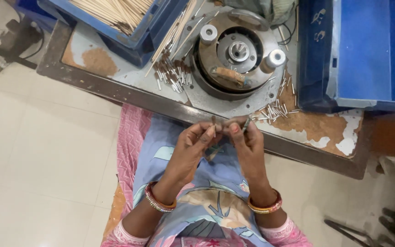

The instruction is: The recorder is assembling small metal components onto wooden sticks at an industrial workstation.

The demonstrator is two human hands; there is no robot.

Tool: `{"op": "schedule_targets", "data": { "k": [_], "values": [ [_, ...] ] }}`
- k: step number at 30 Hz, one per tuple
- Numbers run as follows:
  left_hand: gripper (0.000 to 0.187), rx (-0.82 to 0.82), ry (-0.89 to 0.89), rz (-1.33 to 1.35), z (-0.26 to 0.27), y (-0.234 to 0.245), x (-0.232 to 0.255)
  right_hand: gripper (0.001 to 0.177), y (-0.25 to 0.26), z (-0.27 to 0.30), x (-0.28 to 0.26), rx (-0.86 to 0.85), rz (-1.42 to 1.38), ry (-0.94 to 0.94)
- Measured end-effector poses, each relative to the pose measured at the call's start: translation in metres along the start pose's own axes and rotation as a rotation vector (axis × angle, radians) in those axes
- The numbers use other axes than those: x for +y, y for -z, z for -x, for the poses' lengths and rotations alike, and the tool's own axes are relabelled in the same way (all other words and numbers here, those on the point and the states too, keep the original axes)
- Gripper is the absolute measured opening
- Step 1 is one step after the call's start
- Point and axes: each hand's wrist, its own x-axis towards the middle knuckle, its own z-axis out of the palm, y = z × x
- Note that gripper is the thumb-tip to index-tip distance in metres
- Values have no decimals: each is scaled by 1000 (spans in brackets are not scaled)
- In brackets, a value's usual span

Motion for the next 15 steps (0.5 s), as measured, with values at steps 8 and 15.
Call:
{"op": "schedule_targets", "data": {
  "k": [8,15],
  "values": [
    [17,135,-131,-112,-5,13,-9,26,-8,1,11,-47,510,-21],
    [16,434,-439,-618,-24,43,18,21,21,-2,5,-15,744,230]
  ]
}}
